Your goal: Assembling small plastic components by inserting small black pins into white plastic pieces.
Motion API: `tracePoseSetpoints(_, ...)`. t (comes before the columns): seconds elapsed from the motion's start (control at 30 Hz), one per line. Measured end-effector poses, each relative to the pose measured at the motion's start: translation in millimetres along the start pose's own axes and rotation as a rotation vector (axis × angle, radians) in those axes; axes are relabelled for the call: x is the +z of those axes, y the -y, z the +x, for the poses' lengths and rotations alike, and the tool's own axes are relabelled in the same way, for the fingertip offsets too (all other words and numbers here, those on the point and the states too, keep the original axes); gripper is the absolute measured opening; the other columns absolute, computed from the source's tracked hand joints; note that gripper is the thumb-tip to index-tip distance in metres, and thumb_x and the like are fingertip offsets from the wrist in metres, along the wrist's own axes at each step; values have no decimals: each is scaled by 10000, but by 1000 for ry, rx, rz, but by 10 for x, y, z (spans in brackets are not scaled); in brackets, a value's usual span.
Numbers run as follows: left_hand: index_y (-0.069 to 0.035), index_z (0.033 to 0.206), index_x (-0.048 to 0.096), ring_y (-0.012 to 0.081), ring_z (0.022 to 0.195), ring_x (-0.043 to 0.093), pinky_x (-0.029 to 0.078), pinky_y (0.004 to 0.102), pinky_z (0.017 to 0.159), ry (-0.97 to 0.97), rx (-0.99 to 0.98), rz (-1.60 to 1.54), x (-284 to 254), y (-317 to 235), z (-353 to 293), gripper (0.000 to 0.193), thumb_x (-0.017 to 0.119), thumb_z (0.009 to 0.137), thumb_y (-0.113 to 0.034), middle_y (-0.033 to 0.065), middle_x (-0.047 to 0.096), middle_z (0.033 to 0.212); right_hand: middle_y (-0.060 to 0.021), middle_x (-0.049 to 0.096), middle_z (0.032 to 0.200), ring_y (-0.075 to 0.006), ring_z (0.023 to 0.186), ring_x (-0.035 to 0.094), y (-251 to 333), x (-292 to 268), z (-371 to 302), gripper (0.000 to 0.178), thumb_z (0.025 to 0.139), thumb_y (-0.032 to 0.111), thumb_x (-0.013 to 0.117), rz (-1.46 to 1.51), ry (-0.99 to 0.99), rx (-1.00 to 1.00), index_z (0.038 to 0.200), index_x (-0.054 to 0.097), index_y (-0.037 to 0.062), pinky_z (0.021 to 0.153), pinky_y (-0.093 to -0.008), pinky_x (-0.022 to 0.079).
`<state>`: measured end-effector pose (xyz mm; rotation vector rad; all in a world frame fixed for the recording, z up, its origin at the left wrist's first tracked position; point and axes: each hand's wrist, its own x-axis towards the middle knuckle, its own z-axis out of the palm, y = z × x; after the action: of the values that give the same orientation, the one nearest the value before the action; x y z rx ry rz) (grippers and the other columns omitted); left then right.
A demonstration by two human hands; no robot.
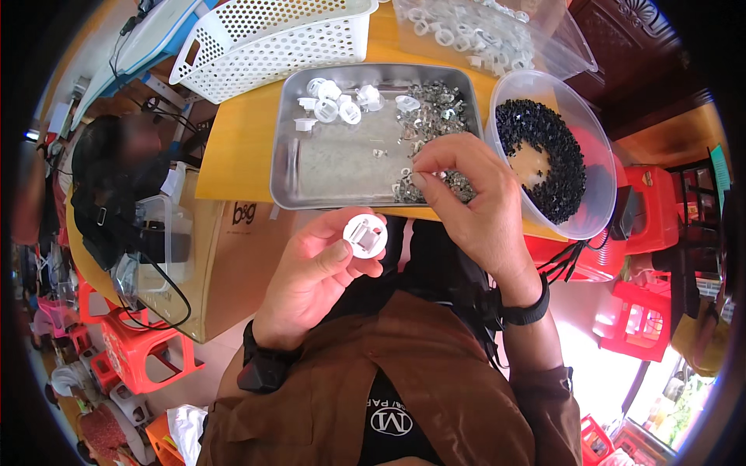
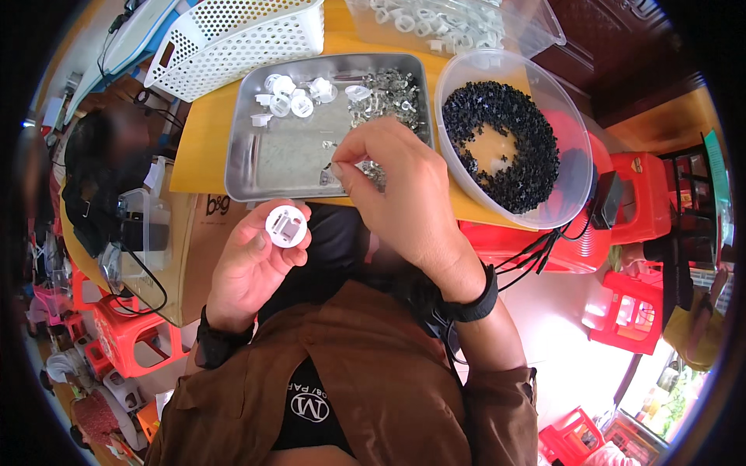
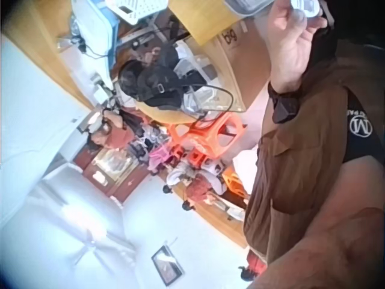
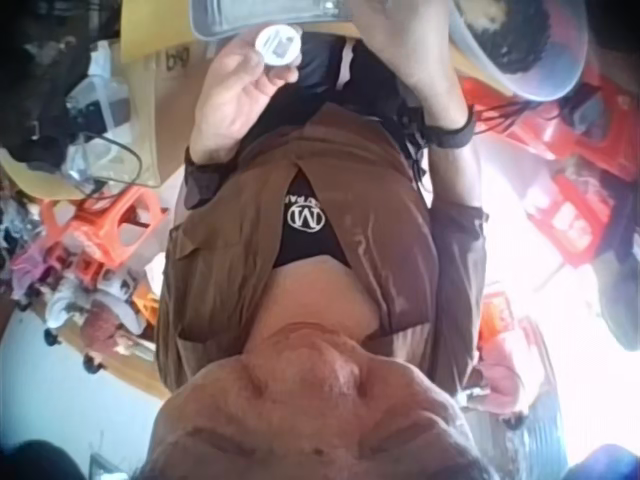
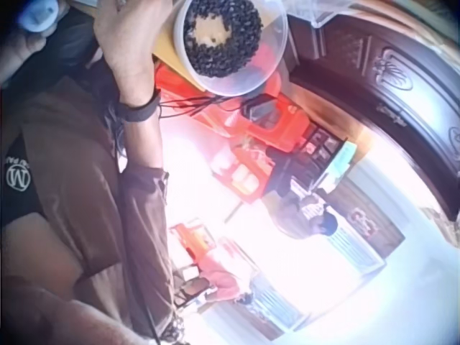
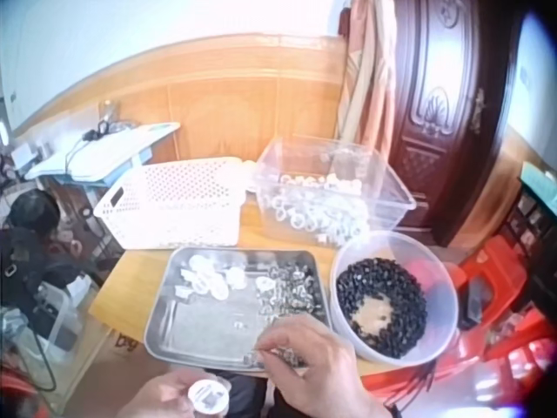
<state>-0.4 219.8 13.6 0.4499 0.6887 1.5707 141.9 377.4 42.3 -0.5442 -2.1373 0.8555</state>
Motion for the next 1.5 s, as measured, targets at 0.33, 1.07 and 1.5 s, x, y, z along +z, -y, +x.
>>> tracePoseSetpoints(0.33, -28, 1233, 473, 218, 916, 569, 502, 349, 712, -14, -67, 51, 12, 51, 13, 492, 624, 867, -320, 122, 544, 1105, -103, 611, 861, -271, 802, 609, 92, -78, -78, 160, 683, -37, 668, 27, -50, -97, 813, 607, 33, 695, -340, 489)
tracePoseSetpoints(1.07, -5, 1141, 493, 199, 810, 623, 521, 343, 686, 29, -81, 94, 38, 44, -31, 364, 521, 933, -302, 105, 617, 972, -90, 595, 873, -245, 769, 589, 280, 177, -279, 217, 639, -70, 686, 181, -8, -187, 814, 604, 27, 646, -318, 484)
tracePoseSetpoints(1.5, 32, 1138, 536, 180, 830, 633, 560, 316, 716, -53, 23, 245, 172, -32, -72, 287, 587, 892, -107, 116, 617, 986, -76, 579, 821, -235, 720, 573, 310, 185, -327, 243, 579, -68, 685, 59, -72, -249, 772, 579, 36, 606, -310, 481)
